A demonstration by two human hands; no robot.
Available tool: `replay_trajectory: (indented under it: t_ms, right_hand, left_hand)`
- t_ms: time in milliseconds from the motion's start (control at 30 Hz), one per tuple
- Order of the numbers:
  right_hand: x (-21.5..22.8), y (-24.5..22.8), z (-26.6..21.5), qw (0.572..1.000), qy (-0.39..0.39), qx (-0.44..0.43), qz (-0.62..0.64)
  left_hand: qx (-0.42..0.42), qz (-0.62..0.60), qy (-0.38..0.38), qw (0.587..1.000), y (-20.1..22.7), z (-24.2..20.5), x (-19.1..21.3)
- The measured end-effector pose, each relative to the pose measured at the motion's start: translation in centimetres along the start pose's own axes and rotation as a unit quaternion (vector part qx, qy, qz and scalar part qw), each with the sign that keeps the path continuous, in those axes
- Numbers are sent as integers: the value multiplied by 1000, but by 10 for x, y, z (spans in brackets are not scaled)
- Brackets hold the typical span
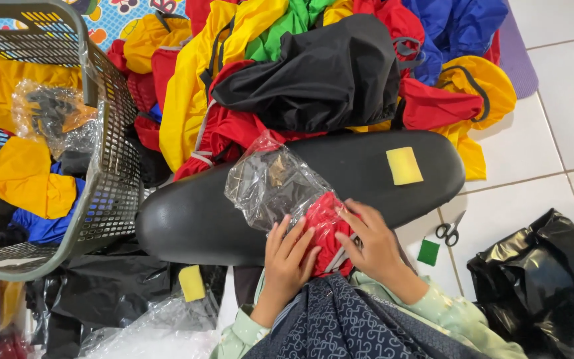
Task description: Folding fabric covers, placing them into plastic bags, and trimming loose threads with scissors.
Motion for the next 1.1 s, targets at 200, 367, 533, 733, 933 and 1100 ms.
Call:
replay_trajectory:
  t_ms: [200,367,533,733,933,1100]
  right_hand:
    - [18,-32,-24,952,-73,279,-99]
    - [-23,-18,-11,950,-106,274,-108]
    - [-42,-39,15,949,-73,294,-92]
    - [-57,-38,23,956,33,227,-181]
    - [-38,-38,5,986,-19,157,-55]
    - [-63,-28,-15,952,-116,233,-160]
  left_hand:
    - [18,72,81,994,-2,-27,15]
    - [38,31,80,996,-2,-19,7]
    - [71,36,108,991,-7,-27,6]
    - [217,1,175,960,-14,-58,5]
    - [524,-356,146,760,-19,-83,-23]
    - [452,-428,132,772,-32,-119,-53]
Point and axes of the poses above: each hand's wrist, its own z-axis towards the middle knuckle, its own x-axis out of the back of the hand, y = z × x, the point moved 6 cm from there along z, towards the middle knuckle, and after that the axes turned 9 degrees about -x, right-handed, at the moved point
